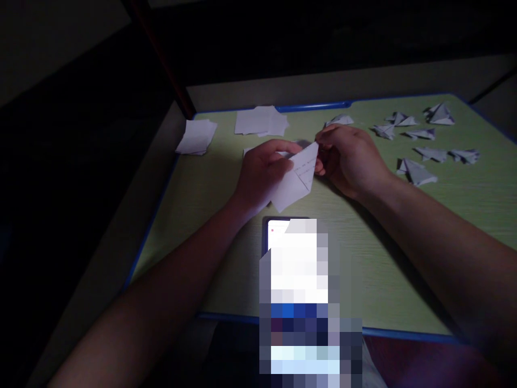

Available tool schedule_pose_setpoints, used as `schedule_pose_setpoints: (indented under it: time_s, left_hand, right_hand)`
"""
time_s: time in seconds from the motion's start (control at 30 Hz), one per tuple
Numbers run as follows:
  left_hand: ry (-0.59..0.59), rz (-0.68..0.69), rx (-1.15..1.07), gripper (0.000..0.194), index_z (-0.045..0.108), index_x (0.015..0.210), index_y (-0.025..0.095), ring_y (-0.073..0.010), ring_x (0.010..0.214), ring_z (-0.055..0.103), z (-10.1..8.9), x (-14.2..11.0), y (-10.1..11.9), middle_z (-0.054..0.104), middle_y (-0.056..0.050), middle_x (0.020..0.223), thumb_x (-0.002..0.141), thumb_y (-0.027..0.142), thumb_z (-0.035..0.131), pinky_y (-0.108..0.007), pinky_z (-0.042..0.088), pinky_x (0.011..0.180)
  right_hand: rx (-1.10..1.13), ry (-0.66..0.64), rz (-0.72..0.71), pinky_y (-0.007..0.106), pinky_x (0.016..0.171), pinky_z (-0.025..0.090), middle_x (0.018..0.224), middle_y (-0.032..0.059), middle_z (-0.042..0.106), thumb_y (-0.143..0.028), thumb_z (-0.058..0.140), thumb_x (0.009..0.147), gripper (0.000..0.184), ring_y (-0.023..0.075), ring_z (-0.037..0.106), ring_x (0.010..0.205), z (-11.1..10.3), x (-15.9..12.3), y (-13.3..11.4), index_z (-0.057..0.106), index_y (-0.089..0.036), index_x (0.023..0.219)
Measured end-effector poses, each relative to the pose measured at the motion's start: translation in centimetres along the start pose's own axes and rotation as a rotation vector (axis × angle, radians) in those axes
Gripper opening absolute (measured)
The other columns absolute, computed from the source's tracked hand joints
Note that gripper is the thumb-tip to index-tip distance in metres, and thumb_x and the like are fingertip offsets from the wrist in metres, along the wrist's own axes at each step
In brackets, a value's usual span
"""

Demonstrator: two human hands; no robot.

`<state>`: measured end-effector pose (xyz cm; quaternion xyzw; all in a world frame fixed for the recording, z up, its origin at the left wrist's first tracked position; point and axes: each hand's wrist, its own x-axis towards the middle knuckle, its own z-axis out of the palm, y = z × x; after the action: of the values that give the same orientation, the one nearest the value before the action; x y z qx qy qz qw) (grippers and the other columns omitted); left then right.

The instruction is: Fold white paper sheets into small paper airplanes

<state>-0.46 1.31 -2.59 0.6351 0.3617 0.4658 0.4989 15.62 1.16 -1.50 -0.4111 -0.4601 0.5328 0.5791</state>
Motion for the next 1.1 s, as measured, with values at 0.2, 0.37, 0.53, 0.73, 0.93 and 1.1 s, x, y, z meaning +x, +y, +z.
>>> schedule_pose_setpoints:
  time_s: [0.2,0.37,0.53,0.73,0.93,1.1]
  left_hand:
    - [0.007,-0.018,-0.013,0.018,0.067,0.088,0.019,-0.0164,0.061,0.065,0.07,0.02,0.15,0.069,0.000,0.067,0.072,0.022,0.059,-0.028,0.048,0.049]
    - [0.033,-0.033,-0.019,0.018,0.067,0.085,0.019,-0.0159,0.057,0.061,0.08,0.01,0.20,0.065,0.001,0.062,0.070,0.021,0.059,-0.029,0.046,0.048]
    - [0.035,-0.044,-0.012,0.018,0.067,0.087,0.019,-0.0170,0.060,0.062,0.02,0.05,0.20,0.065,0.000,0.064,0.071,0.021,0.059,-0.030,0.046,0.050]
    - [0.027,-0.030,0.010,0.015,0.066,0.085,0.020,-0.0172,0.061,0.061,-0.09,0.07,0.25,0.062,0.000,0.062,0.072,0.021,0.059,-0.031,0.043,0.050]
    - [0.030,-0.028,0.013,0.014,0.066,0.084,0.020,-0.0174,0.062,0.061,-0.07,-0.02,0.41,0.063,0.000,0.062,0.073,0.024,0.060,-0.030,0.043,0.050]
    - [0.022,-0.038,0.012,0.016,0.067,0.087,0.020,-0.0169,0.061,0.061,-0.09,-0.01,0.35,0.063,0.000,0.062,0.073,0.024,0.060,-0.029,0.044,0.049]
  right_hand:
    - [-0.018,0.015,-0.007,0.023,0.035,0.033,0.048,-0.0044,0.049,-0.032,0.069,0.078,0.028,0.0086,0.044,0.040,-0.10,0.06,0.16,0.049,-0.023,0.060]
    - [-0.008,0.029,0.005,0.025,0.035,0.033,0.051,-0.0019,0.054,-0.033,0.069,0.078,0.029,0.0097,0.043,0.042,-0.27,0.08,0.09,0.048,-0.024,0.059]
    - [-0.001,-0.003,0.018,0.027,0.036,0.033,0.055,-0.0023,0.054,-0.039,0.071,0.079,0.031,0.0111,0.046,0.043,-0.38,0.08,0.00,0.046,-0.026,0.065]
    - [0.027,-0.001,-0.005,0.023,0.035,0.030,0.050,-0.0056,0.051,-0.022,0.062,0.073,0.006,0.0082,0.042,0.040,0.03,-0.24,-0.14,0.057,-0.022,0.071]
    - [0.024,0.000,0.000,0.022,0.036,0.029,0.049,-0.0053,0.055,-0.016,0.059,0.069,0.006,0.0082,0.044,0.039,-0.02,-0.24,-0.19,0.058,-0.021,0.072]
    - [0.012,-0.021,0.022,0.023,0.039,0.030,0.050,-0.0060,0.054,-0.018,0.064,0.073,0.008,0.0076,0.045,0.040,-0.03,-0.41,-0.40,0.057,-0.021,0.074]
